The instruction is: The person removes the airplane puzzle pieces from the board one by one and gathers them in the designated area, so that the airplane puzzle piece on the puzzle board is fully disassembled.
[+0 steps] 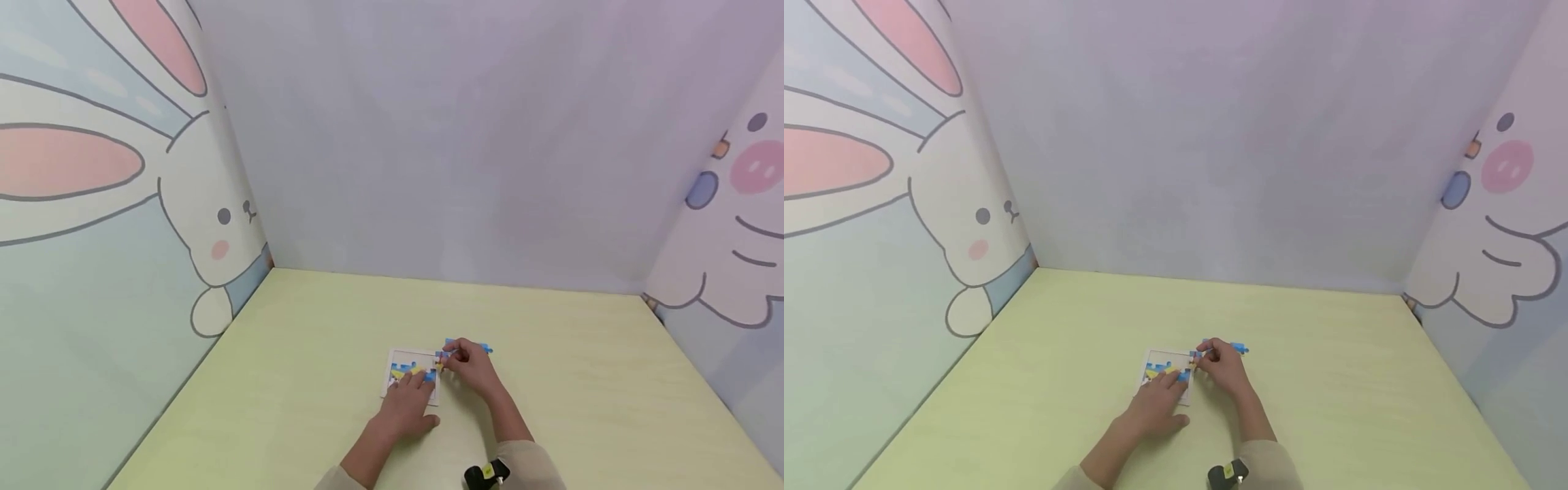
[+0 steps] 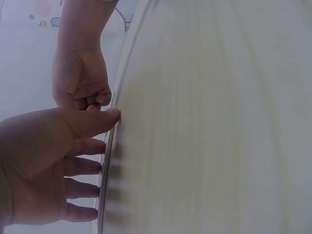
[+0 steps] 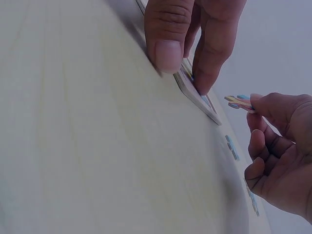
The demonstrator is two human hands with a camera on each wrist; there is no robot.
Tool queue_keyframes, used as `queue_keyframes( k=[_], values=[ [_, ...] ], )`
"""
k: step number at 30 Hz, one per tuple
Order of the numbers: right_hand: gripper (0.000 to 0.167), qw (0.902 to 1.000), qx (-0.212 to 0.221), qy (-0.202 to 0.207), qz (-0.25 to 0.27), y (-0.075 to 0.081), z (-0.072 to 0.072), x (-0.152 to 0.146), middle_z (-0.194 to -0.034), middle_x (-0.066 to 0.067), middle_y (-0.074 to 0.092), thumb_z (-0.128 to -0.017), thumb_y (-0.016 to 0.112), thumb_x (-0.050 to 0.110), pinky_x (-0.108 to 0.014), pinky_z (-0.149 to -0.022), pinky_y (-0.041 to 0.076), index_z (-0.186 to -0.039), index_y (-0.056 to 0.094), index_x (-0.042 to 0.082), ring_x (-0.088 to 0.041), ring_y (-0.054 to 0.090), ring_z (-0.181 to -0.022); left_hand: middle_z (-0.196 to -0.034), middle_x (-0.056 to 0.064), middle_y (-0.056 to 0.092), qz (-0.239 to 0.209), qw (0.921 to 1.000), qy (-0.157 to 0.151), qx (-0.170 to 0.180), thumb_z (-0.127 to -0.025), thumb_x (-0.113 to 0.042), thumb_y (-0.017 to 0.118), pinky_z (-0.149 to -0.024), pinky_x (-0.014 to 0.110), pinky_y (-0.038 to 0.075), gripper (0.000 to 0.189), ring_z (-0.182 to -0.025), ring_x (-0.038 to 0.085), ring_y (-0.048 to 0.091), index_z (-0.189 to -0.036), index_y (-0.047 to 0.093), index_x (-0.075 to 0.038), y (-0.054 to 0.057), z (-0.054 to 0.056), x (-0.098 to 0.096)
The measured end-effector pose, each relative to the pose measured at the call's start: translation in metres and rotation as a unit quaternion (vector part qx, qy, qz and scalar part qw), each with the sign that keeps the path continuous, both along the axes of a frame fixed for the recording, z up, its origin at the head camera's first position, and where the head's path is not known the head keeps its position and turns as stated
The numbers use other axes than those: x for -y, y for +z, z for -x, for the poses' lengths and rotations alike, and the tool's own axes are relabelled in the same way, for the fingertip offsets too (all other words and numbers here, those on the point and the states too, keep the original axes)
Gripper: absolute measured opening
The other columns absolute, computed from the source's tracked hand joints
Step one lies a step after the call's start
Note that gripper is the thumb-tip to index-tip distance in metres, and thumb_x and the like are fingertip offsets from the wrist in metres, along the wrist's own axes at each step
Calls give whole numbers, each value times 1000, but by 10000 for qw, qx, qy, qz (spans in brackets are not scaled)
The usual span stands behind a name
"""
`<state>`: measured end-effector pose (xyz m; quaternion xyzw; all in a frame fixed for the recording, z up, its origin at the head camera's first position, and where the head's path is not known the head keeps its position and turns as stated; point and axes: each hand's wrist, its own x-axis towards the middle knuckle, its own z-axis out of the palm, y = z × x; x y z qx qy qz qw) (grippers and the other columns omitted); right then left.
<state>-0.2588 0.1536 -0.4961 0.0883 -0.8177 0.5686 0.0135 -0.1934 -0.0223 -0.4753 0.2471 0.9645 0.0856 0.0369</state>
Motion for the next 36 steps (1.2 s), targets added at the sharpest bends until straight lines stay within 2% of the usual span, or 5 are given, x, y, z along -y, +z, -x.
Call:
queue_keyframes(
  k=[8,12,18,28,36],
  values=[
    [13,9996,-252,6,-94,11,-9,-12,-69,-5,59,-83,68,1,-23,-51,38,-94,63,-2,-13,51,-60,-133,10,48,-216,9996,34,-160,-83,-42,67,-89,54,40,52,-123,27,43,-125,58,-13,3,6,6],
    [13,9993,-313,-203,-92,15,-16,-23,-69,-5,60,-82,68,0,-23,-52,39,-94,63,-3,-13,52,-60,-132,10,49,-363,9992,99,-126,-82,-41,68,-89,53,40,50,-122,25,43,-123,60,-12,7,3,12],
    [14,9983,-131,-564,-105,15,-26,-42,-70,-6,57,-83,67,2,-23,-53,37,-96,64,-2,-15,46,-61,-129,11,51,-456,9987,119,-201,-82,-39,68,-88,53,41,48,-120,28,46,-119,61,-10,15,-6,24],
    [16,9973,-58,-725,131,16,-29,-64,-79,-10,62,-85,66,3,-23,-55,40,-100,64,-2,-16,51,-66,-132,17,47,-611,9972,420,135,-82,-36,69,-90,56,38,52,-122,35,41,-123,58,-6,18,-12,52],
    [19,9956,95,-924,104,20,-29,-78,-85,-12,63,-88,64,6,-24,-59,43,-105,62,-2,-17,53,-71,-138,19,41,-839,9933,551,575,-82,-33,69,-93,62,31,54,-126,43,35,-128,55,-9,18,-14,60]
  ],
)
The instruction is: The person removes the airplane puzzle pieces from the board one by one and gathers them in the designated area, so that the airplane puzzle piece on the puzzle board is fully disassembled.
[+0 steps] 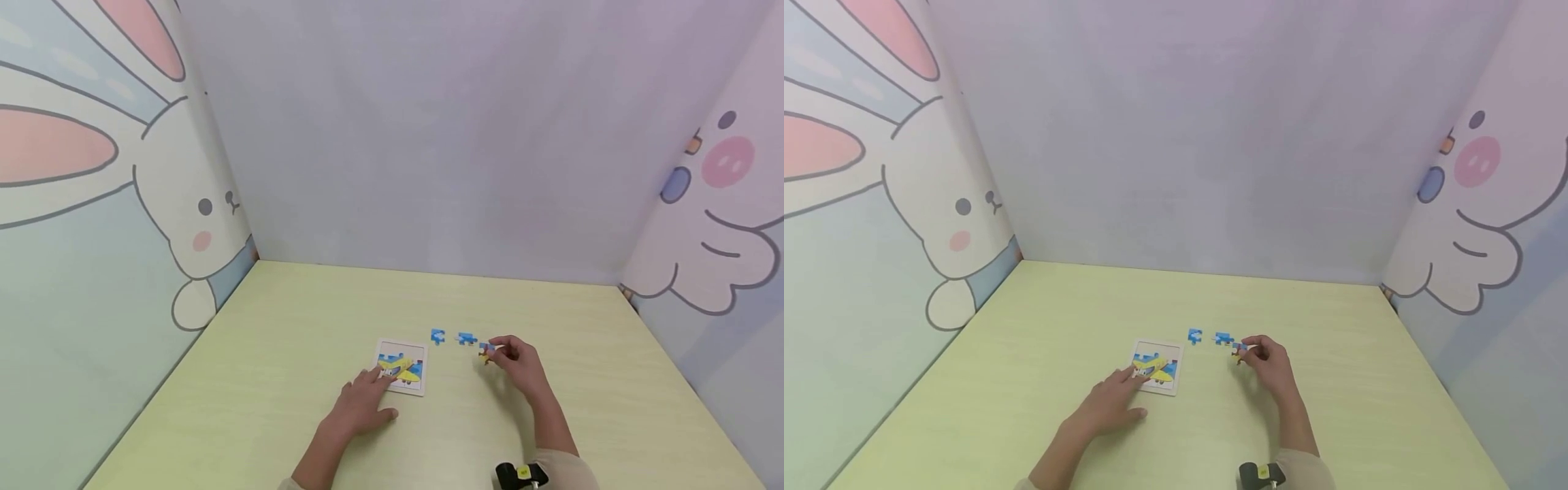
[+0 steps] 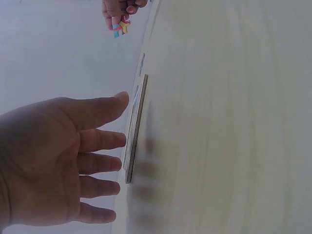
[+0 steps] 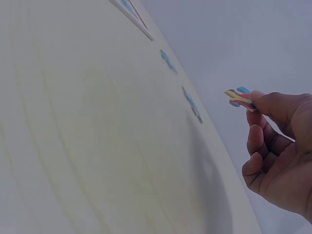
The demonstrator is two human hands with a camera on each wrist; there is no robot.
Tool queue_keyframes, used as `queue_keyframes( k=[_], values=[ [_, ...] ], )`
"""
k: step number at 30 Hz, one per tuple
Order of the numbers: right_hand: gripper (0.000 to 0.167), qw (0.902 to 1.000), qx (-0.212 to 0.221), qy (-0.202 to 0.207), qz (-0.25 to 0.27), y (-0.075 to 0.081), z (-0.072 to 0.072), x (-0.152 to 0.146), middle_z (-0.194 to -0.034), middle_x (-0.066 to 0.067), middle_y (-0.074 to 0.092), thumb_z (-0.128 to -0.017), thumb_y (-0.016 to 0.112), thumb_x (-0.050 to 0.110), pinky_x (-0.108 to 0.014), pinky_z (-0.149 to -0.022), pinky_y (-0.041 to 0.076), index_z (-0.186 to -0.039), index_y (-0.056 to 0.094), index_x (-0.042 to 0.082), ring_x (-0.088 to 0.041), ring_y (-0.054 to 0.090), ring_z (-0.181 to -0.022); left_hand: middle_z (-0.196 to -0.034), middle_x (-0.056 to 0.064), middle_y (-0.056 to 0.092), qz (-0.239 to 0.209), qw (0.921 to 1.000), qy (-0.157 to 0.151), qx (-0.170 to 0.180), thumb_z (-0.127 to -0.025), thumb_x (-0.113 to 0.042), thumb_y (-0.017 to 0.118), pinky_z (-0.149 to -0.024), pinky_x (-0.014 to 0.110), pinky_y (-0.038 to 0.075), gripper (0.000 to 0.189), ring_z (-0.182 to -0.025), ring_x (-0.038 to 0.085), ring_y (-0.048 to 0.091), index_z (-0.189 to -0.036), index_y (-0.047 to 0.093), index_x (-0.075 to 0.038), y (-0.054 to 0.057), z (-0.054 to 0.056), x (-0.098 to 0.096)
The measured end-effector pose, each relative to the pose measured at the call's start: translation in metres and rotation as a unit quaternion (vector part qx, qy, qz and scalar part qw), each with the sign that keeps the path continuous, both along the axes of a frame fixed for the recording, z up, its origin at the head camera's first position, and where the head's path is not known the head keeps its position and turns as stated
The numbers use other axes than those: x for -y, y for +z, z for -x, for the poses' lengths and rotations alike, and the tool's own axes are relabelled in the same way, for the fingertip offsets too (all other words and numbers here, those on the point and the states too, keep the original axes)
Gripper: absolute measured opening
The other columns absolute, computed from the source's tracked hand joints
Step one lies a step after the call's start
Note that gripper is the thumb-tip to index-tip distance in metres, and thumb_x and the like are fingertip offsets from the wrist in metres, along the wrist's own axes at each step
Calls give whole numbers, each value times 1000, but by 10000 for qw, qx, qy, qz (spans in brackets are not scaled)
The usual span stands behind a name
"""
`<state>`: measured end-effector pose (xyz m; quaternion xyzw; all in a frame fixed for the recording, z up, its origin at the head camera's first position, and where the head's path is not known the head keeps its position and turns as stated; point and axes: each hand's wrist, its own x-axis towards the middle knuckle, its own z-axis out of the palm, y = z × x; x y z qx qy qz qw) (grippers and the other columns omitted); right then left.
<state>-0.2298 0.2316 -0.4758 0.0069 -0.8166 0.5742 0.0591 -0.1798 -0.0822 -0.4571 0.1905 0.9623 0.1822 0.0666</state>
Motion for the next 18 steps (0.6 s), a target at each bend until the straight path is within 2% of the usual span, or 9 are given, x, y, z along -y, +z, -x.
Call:
queue_keyframes(
  k=[5,10,18],
  values=[
    [21,9999,129,-74,-47,2,1,-6,-85,-11,61,-89,63,7,-26,-59,44,-107,61,-4,-15,50,-70,-138,17,42,20,9998,-140,167,-82,-35,69,-93,61,33,57,-127,41,35,-127,55,-3,-1,1,0],
    [25,9997,159,-131,-134,0,7,-12,-85,-10,58,-90,63,10,-26,-57,42,-110,60,-3,-15,48,-70,-136,16,44,133,9997,-108,148,-82,-35,69,-91,57,36,56,-126,39,37,-126,56,-3,-3,1,-3],
    [25,9994,197,-61,-276,-12,25,-26,-80,-9,57,-90,62,11,-25,-55,41,-110,60,-3,-16,48,-67,-139,16,41,158,9996,-15,250,-81,-36,69,-92,57,36,60,-128,38,34,-130,53,-4,-3,-1,-5]
  ],
)
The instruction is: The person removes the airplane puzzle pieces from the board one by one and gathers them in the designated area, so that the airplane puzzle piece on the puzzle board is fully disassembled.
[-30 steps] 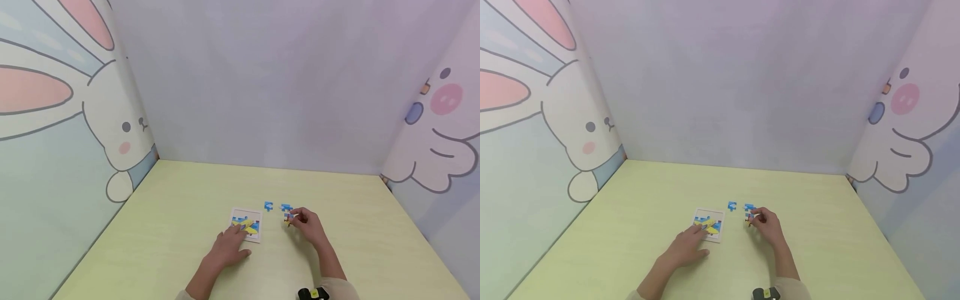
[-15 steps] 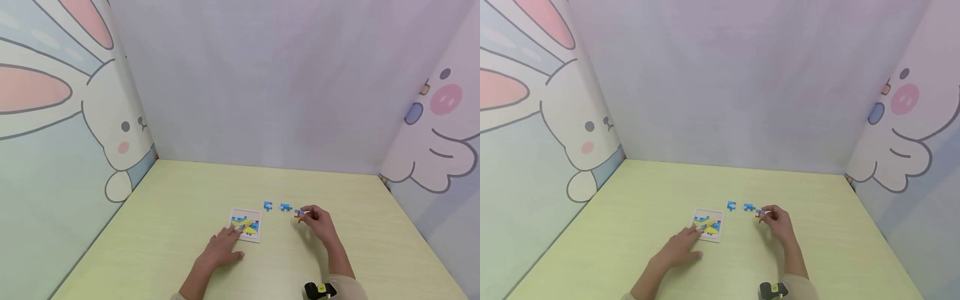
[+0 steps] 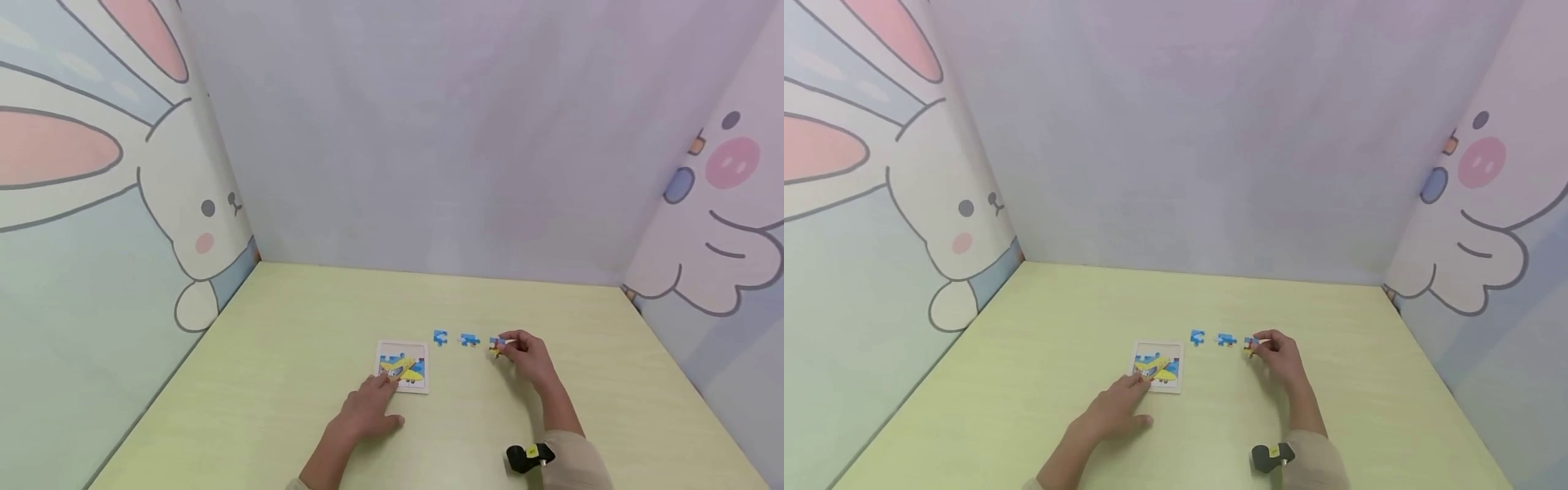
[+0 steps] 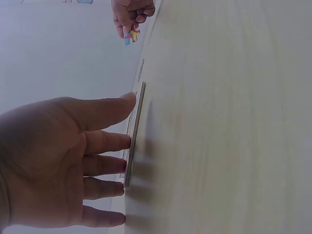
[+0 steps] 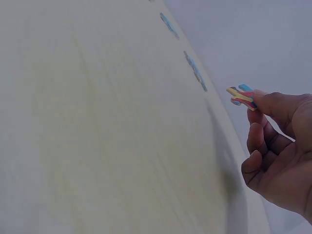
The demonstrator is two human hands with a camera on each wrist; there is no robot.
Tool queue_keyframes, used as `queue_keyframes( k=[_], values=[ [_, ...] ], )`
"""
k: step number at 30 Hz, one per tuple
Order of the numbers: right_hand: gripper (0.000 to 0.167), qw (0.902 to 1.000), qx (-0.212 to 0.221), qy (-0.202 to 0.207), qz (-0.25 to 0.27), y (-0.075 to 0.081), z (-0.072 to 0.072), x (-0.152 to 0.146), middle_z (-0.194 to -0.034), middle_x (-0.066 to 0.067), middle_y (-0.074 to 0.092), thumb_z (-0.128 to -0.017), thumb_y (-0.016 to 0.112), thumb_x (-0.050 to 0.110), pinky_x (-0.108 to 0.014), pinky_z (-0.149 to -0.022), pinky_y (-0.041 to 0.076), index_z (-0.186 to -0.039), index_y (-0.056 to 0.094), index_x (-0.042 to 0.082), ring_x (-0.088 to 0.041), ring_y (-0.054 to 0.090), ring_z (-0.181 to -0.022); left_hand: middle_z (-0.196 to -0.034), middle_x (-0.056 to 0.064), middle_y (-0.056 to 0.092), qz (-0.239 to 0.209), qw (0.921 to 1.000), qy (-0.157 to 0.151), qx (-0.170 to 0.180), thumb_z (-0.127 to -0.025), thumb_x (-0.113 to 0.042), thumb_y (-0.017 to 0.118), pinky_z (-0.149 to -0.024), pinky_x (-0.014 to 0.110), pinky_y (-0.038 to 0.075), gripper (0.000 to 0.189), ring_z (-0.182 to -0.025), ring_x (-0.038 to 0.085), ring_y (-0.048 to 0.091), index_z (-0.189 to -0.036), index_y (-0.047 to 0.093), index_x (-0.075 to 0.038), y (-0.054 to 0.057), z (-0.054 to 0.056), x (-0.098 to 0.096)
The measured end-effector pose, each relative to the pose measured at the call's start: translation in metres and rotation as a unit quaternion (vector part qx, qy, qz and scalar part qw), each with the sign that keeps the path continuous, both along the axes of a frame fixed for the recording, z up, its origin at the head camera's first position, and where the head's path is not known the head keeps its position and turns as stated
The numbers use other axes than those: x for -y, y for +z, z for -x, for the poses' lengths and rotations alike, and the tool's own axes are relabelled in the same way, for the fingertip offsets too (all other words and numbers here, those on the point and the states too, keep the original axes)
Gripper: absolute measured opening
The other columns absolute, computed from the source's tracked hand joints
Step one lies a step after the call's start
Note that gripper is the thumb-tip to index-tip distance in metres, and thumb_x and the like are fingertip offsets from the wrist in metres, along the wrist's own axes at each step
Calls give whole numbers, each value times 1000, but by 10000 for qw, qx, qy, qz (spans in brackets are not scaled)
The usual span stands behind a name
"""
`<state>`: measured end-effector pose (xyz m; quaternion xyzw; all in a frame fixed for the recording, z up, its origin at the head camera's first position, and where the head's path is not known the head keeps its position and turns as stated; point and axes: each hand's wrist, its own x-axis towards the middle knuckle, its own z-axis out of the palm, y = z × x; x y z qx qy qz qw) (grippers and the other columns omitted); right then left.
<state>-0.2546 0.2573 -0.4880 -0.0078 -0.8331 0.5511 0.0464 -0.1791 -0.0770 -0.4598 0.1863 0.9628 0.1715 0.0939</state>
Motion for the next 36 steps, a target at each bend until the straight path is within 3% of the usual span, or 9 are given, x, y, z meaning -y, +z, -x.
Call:
queue_keyframes(
  k=[6,10,17,29,36],
  values=[
    [26,9998,150,29,-108,-1,12,-10,-84,-10,58,-93,58,14,-26,-57,42,-112,58,-4,-20,52,-73,-138,15,42,31,10000,-40,-2,-82,-35,69,-91,57,37,58,-127,37,36,-129,54,-5,5,4,0],
    [24,9996,103,31,-255,0,21,-14,-81,-9,59,-93,57,10,-26,-54,42,-110,57,-6,-18,52,-68,-137,14,44,9,10000,-8,9,-82,-34,69,-90,58,38,55,-127,35,37,-127,56,-6,7,5,0],
    [19,9943,87,170,-1047,-8,31,-16,-81,-9,62,-89,60,7,-29,-55,42,-102,60,-6,-17,52,-67,-138,13,43,79,9999,32,64,-81,-36,70,-89,57,39,57,-127,35,37,-128,56,-8,2,5,2],
    [19,9808,216,207,-1928,-7,37,-13,-84,-10,59,-90,60,14,-33,-63,42,-98,61,-3,-23,53,-75,-136,12,45,27,10000,16,46,-81,-36,71,-90,55,40,56,-126,33,39,-126,57,-8,-1,6,3],
    [19,9823,254,64,-1855,-7,32,-10,-85,-11,60,-89,59,12,-34,-64,42,-99,61,-4,-24,53,-75,-136,12,45,-11,10000,42,43,-80,-35,71,-90,56,39,55,-125,33,39,-126,58,-7,0,3,2]
  ],
)
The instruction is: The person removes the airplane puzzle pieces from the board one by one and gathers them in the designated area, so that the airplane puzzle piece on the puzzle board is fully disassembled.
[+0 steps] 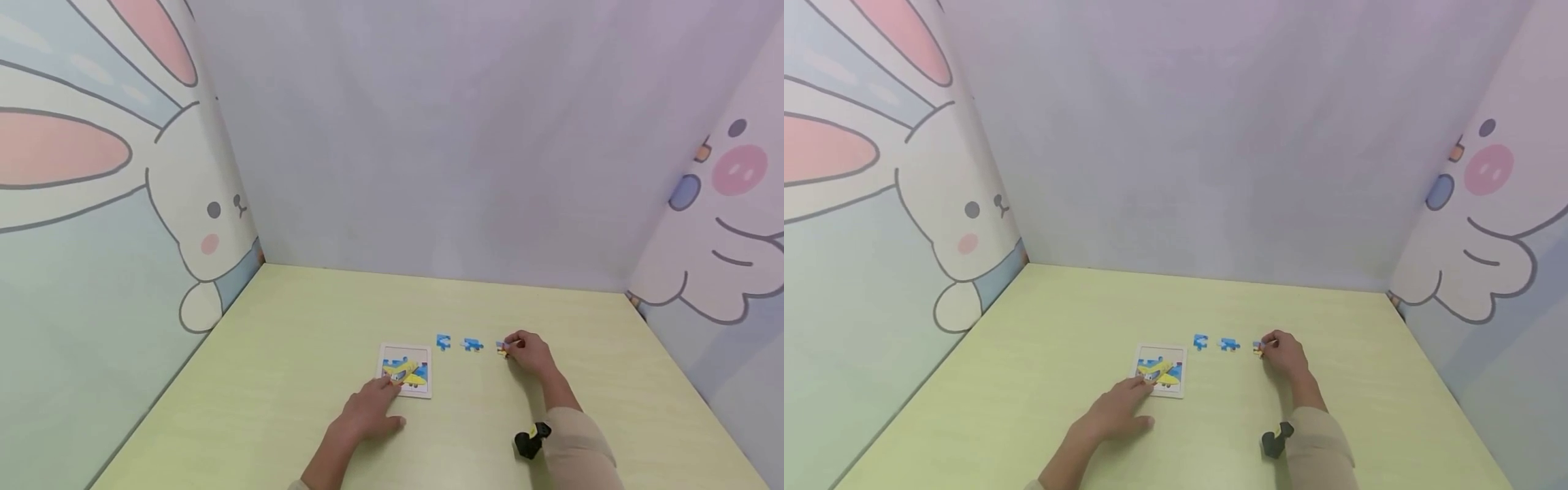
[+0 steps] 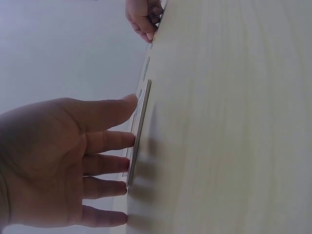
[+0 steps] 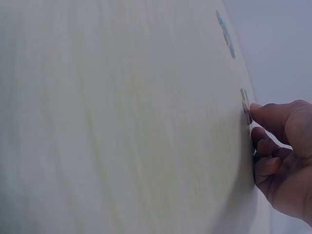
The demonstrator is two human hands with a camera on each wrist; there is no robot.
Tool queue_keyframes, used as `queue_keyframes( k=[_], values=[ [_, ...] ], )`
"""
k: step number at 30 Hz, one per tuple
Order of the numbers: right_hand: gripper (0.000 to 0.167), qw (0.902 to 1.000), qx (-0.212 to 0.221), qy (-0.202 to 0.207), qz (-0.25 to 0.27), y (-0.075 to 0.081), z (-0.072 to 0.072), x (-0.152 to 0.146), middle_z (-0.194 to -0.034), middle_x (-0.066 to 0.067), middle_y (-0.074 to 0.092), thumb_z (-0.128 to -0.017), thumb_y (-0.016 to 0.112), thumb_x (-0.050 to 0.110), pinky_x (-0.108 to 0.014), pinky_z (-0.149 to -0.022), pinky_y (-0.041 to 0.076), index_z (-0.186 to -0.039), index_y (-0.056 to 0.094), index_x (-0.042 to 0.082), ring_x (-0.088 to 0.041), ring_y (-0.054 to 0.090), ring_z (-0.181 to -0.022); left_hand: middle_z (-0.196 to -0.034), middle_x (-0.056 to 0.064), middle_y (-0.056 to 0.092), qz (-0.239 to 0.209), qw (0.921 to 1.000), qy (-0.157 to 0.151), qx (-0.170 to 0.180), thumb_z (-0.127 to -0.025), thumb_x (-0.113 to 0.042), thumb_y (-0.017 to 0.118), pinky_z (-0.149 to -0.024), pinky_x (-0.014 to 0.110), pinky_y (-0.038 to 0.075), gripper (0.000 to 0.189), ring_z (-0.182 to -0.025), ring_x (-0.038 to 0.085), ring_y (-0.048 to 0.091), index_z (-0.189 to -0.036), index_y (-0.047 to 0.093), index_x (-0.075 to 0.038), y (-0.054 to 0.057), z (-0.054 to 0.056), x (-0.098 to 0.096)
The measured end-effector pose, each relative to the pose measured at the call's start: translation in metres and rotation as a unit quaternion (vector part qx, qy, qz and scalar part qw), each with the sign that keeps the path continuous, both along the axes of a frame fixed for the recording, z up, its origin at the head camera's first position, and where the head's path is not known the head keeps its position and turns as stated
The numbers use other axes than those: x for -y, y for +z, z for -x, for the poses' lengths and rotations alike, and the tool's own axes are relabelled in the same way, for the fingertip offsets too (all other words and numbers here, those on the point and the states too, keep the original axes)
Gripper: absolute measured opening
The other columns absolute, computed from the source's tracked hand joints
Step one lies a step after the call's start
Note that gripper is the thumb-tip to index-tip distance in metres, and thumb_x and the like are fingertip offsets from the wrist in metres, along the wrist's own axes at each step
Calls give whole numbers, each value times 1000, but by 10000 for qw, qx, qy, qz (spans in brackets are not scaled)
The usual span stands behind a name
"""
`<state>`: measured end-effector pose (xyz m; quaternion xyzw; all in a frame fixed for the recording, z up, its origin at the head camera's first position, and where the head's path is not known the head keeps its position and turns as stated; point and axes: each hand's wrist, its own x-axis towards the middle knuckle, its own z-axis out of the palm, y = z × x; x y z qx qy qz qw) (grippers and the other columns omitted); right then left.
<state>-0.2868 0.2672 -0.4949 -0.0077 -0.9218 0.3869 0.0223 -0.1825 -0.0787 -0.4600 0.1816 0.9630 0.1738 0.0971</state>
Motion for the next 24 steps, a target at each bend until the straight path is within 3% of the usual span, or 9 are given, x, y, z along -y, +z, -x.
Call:
queue_keyframes(
  k=[8,17,24],
  values=[
    [25,9980,-189,-378,474,-4,-7,3,-87,-12,62,-91,57,13,-32,-64,42,-107,59,-5,-26,55,-80,-134,12,47,75,9999,-27,-82,-80,-35,71,-89,54,41,54,-124,32,40,-125,59,-7,5,0,-1],
    [26,9938,-371,-385,975,-1,-20,14,-89,-11,62,-92,58,13,-28,-65,45,-109,59,-6,-19,56,-77,-131,11,49,140,9998,-41,-163,-80,-36,71,-86,52,43,53,-121,30,44,-124,60,-8,3,-2,-4],
    [29,9898,-542,-261,1292,3,-26,40,-96,-13,63,-92,60,17,-26,-71,44,-111,60,-4,-20,57,-86,-128,10,51,192,9993,-2,-309,-80,-35,72,-84,51,45,52,-118,29,46,-122,60,-9,1,1,-3]
  ],
)
